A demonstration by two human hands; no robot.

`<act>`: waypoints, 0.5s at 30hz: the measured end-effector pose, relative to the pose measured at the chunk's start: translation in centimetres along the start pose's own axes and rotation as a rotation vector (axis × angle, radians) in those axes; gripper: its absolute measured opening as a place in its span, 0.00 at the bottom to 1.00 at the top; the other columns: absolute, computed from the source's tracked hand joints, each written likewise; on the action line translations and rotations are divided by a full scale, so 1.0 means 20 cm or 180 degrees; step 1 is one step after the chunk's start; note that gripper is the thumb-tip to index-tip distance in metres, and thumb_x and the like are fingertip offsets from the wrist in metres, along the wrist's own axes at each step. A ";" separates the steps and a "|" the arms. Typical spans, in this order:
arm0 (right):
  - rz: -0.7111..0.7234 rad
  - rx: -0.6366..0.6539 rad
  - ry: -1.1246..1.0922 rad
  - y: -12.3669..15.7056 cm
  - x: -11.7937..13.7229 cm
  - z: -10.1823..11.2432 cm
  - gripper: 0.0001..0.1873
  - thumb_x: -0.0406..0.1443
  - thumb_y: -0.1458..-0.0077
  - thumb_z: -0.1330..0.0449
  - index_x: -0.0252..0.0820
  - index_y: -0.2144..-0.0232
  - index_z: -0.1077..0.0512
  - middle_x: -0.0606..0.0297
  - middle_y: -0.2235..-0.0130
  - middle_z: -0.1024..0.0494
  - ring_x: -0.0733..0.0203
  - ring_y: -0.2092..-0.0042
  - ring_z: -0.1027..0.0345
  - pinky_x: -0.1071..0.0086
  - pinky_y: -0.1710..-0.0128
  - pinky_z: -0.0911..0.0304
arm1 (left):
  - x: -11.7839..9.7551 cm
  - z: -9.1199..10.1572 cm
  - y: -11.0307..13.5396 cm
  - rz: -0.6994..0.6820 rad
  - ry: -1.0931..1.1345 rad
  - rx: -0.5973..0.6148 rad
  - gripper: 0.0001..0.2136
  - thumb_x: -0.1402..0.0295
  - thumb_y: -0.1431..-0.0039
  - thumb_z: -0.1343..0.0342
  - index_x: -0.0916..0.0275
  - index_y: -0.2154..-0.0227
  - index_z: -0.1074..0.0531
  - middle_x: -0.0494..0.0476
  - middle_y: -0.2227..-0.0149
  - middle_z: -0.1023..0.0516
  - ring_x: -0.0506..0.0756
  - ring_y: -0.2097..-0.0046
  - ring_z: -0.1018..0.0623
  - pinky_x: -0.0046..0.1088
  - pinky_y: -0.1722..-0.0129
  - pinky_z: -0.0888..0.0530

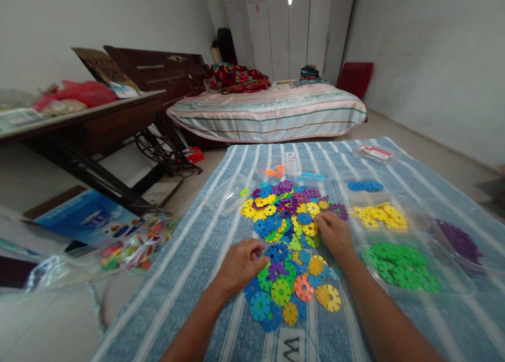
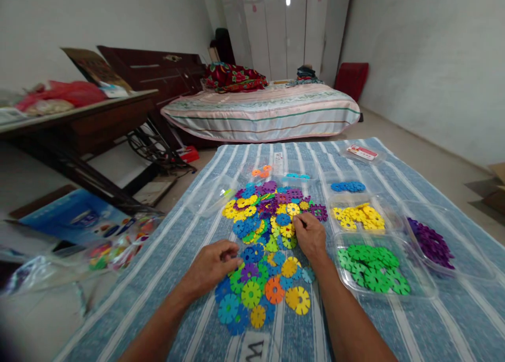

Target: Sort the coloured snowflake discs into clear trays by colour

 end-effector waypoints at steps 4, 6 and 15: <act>-0.0015 0.0029 0.0024 0.01 0.00 0.00 0.16 0.44 0.49 0.49 0.41 0.76 0.27 0.65 0.74 0.28 0.61 0.69 0.36 0.70 0.67 0.44 | -0.02 -0.04 0.10 -0.0180 -0.0388 0.0096 0.09 0.63 0.51 0.45 0.61 0.68 0.27 0.53 0.67 0.29 0.52 0.65 0.29 0.27 0.64 0.34; -0.0019 0.0021 0.0032 0.01 0.00 0.01 0.16 0.45 0.49 0.48 0.41 0.76 0.27 0.65 0.73 0.28 0.61 0.69 0.36 0.69 0.67 0.44 | -0.05 -0.06 0.10 -0.0261 -0.0581 0.0145 0.11 0.62 0.50 0.45 0.60 0.65 0.27 0.54 0.65 0.29 0.53 0.62 0.29 0.28 0.62 0.34; 0.0090 0.0003 0.0038 0.00 0.02 0.01 0.16 0.44 0.48 0.49 0.41 0.77 0.28 0.65 0.75 0.29 0.61 0.70 0.36 0.70 0.69 0.44 | -0.11 -0.12 0.06 -0.0316 -0.0424 0.0289 0.04 0.68 0.55 0.44 0.62 0.75 0.30 0.52 0.68 0.31 0.52 0.64 0.30 0.25 0.67 0.37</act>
Point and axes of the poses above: each hand's wrist, its own y-axis away from the middle knuckle, its own z-axis out of the back of the hand, x = y × z, the point moved 6 cm from there along -y, towards the middle knuckle
